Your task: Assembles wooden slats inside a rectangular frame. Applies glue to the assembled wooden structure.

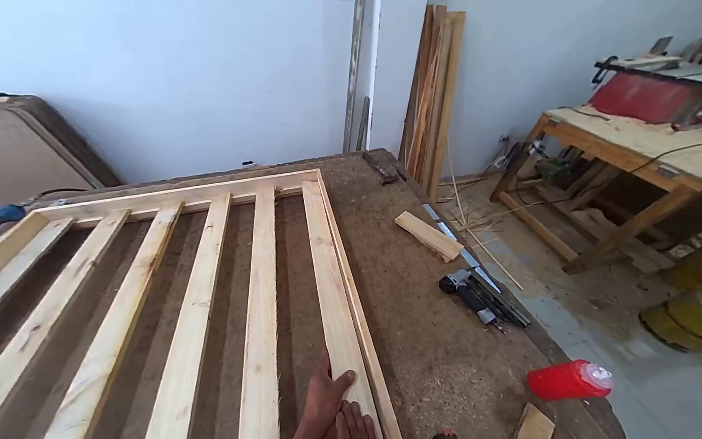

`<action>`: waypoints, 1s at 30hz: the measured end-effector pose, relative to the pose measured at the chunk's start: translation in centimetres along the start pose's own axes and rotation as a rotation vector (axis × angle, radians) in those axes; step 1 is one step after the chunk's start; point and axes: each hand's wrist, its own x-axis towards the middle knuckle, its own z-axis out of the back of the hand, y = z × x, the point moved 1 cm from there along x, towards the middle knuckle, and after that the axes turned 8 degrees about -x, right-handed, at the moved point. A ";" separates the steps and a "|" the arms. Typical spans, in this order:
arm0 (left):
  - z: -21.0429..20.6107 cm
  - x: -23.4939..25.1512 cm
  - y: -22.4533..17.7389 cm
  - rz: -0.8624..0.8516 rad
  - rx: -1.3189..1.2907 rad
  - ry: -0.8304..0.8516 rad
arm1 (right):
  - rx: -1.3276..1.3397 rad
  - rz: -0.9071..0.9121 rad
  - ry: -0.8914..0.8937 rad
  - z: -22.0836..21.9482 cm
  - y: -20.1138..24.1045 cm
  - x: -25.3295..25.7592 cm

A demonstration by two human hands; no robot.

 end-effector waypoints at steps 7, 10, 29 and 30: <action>0.9 7.7 9.4 -0.157 -0.152 0.048 | 0.327 0.035 0.043 7.2 0.0 -0.8; 0.8 8.1 10.6 -0.118 -0.105 0.000 | 0.362 -0.091 -0.085 10.4 -2.8 -4.6; 6.6 -15.5 15.7 -0.226 0.078 -0.271 | 0.400 -0.954 -0.146 18.5 -38.0 -6.2; 6.2 -17.0 16.3 -0.184 0.082 -0.319 | 0.274 -0.781 0.051 21.6 -37.1 -5.8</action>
